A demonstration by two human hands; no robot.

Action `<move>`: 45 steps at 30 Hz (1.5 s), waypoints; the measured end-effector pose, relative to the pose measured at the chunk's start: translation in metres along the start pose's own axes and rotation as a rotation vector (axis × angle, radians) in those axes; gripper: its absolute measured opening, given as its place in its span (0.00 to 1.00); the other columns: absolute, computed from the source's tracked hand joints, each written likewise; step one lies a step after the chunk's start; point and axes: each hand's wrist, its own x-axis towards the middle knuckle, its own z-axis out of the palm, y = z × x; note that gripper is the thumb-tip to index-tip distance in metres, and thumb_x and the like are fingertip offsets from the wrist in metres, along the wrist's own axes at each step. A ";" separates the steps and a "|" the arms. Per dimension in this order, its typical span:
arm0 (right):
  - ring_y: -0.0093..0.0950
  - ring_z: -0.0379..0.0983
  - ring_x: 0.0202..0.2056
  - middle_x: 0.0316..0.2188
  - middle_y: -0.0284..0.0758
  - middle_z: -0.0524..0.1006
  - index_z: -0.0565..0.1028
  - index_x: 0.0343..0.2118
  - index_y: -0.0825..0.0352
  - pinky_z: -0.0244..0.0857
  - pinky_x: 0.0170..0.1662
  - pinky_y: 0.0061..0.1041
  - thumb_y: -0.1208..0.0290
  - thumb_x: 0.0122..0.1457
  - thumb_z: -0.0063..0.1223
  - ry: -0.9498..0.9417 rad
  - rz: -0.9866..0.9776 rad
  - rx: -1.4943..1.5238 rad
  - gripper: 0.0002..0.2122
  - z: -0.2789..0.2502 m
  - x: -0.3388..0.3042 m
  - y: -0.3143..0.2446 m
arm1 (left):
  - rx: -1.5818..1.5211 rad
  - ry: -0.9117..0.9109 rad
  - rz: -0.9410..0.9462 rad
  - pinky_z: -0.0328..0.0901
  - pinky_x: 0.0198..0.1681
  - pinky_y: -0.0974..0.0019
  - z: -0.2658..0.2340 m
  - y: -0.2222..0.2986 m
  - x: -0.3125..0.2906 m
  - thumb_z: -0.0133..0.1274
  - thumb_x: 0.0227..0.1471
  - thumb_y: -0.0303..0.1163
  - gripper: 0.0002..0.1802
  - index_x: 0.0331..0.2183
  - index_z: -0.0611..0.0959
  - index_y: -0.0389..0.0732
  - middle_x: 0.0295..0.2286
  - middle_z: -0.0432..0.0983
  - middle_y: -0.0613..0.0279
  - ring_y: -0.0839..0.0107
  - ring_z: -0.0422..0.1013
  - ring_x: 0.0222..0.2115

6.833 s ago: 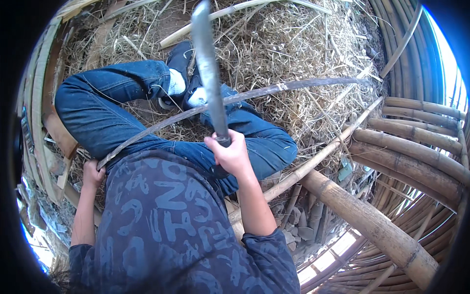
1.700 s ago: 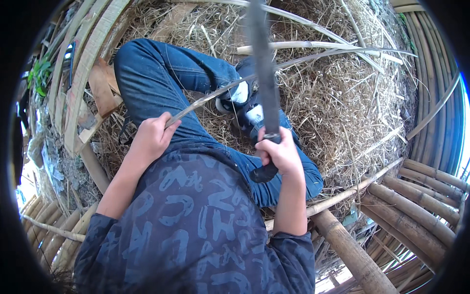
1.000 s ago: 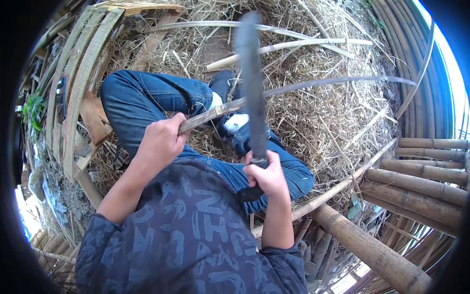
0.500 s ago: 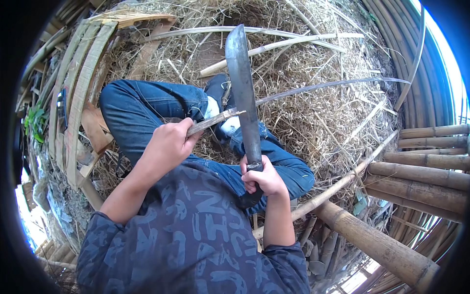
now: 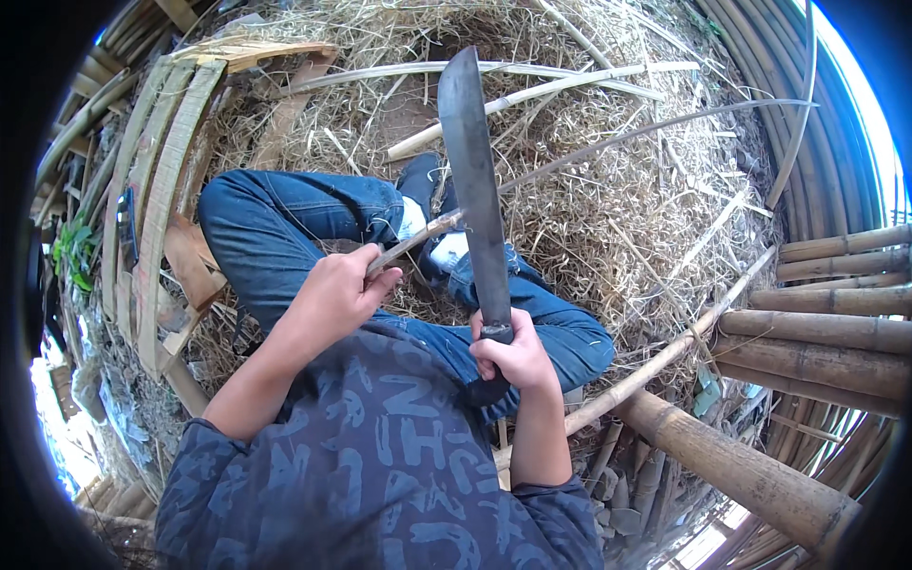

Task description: The person shaves a thin strip of bamboo by hand using a machete while sitting on a ground covered in straw and wood debris.

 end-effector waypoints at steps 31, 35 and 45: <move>0.18 0.64 0.12 0.13 0.28 0.66 0.68 0.25 0.68 0.60 0.16 0.20 0.82 0.46 0.54 -0.082 0.138 -0.057 0.06 -0.020 -0.005 0.014 | 0.107 -0.054 -0.046 0.61 0.23 0.53 0.002 -0.009 -0.002 0.54 0.55 0.38 0.17 0.25 0.73 0.33 0.18 0.71 0.43 0.44 0.69 0.22; 0.20 0.62 0.10 0.12 0.30 0.65 0.66 0.24 0.69 0.59 0.14 0.21 0.82 0.43 0.55 -0.171 0.173 0.065 0.08 -0.029 -0.007 0.023 | 0.053 -0.087 -0.051 0.61 0.24 0.54 0.005 -0.009 -0.005 0.52 0.56 0.37 0.16 0.25 0.74 0.33 0.18 0.70 0.44 0.45 0.69 0.21; 0.20 0.61 0.10 0.13 0.32 0.66 0.67 0.26 0.70 0.57 0.14 0.20 0.81 0.45 0.58 -0.379 0.124 0.257 0.09 -0.028 -0.019 0.036 | -0.385 -0.390 -0.079 0.57 0.24 0.68 0.025 -0.014 0.002 0.45 0.62 0.36 0.17 0.26 0.72 0.34 0.17 0.62 0.72 0.79 0.56 0.21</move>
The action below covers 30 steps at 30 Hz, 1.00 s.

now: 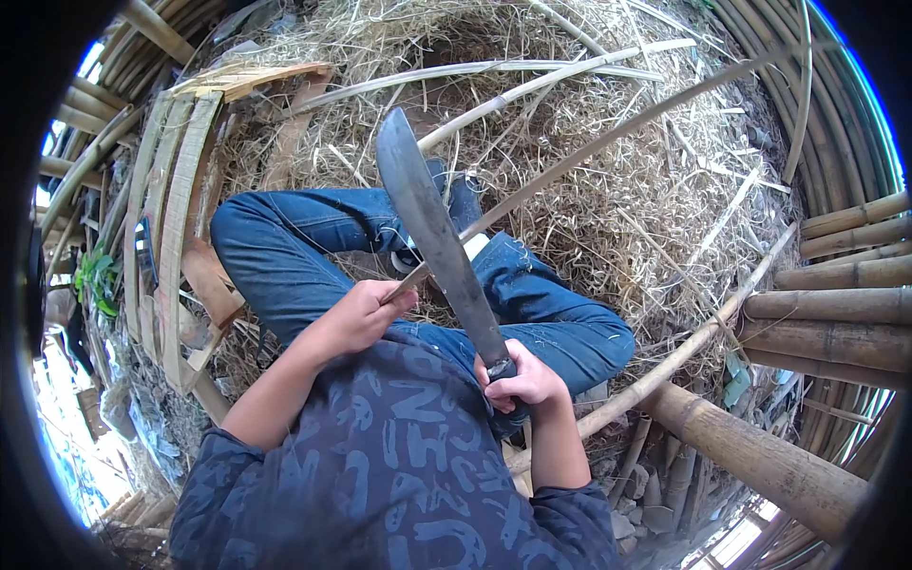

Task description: The person shaves a thin strip of bamboo by hand using a machete while sitting on a ground covered in straw and wood debris.

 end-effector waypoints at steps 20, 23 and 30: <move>0.38 0.77 0.26 0.25 0.40 0.78 0.75 0.35 0.66 0.70 0.31 0.30 0.76 0.38 0.64 1.041 -0.820 -1.513 0.16 0.054 0.016 -0.070 | -0.165 -0.128 0.084 0.58 0.25 0.75 0.010 0.021 -0.007 0.44 0.63 0.34 0.10 0.31 0.72 0.39 0.22 0.64 0.73 0.83 0.60 0.22; 0.37 0.77 0.29 0.27 0.39 0.78 0.74 0.36 0.66 0.70 0.32 0.31 0.75 0.36 0.66 1.019 -0.825 -1.659 0.20 0.059 0.014 -0.085 | -0.035 -0.114 0.121 0.59 0.25 0.73 0.015 0.028 -0.009 0.44 0.61 0.30 0.07 0.32 0.72 0.37 0.20 0.64 0.70 0.82 0.60 0.21; 0.37 0.75 0.26 0.24 0.38 0.76 0.74 0.27 0.65 0.68 0.29 0.32 0.72 0.37 0.65 1.137 -0.586 -1.789 0.12 0.062 0.011 -0.106 | 0.156 -0.096 0.085 0.58 0.24 0.64 0.011 0.058 -0.012 0.45 0.60 0.31 0.09 0.32 0.72 0.34 0.16 0.63 0.58 0.73 0.58 0.18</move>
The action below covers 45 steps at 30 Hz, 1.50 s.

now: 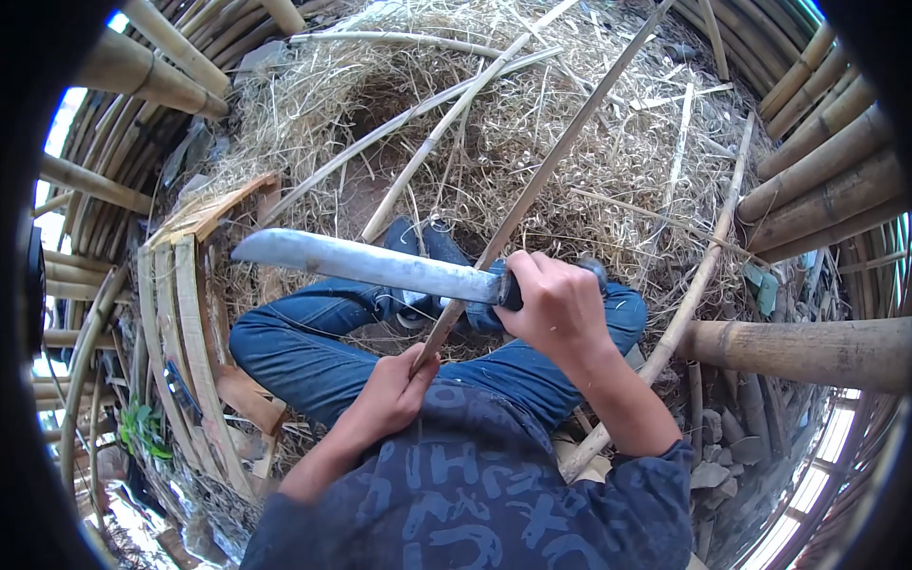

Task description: The person shaves a thin strip of bamboo by hand using a machete while sitting on a ground covered in straw and wood debris.

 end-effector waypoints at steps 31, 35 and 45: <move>0.39 0.76 0.25 0.21 0.39 0.76 0.72 0.20 0.65 0.69 0.30 0.36 0.67 0.36 0.61 -0.007 0.155 -0.099 0.10 0.024 0.005 0.043 | 0.134 0.075 -0.003 0.60 0.23 0.63 -0.017 0.011 0.000 0.47 0.58 0.31 0.10 0.35 0.75 0.32 0.16 0.68 0.52 0.65 0.64 0.16; 0.37 0.77 0.25 0.21 0.39 0.77 0.73 0.21 0.64 0.70 0.30 0.38 0.68 0.41 0.59 -0.035 0.209 -0.176 0.07 0.019 0.006 0.056 | 0.093 0.051 -0.069 0.60 0.23 0.66 -0.021 0.010 -0.008 0.46 0.59 0.30 0.10 0.35 0.75 0.32 0.16 0.68 0.57 0.71 0.64 0.17; 0.40 0.78 0.26 0.20 0.43 0.77 0.76 0.28 0.67 0.73 0.34 0.38 0.66 0.49 0.57 -0.021 0.507 -0.160 0.09 0.024 -0.005 0.096 | 0.042 0.056 -0.044 0.61 0.23 0.69 -0.020 -0.017 -0.015 0.47 0.59 0.30 0.08 0.34 0.74 0.34 0.17 0.68 0.64 0.77 0.63 0.19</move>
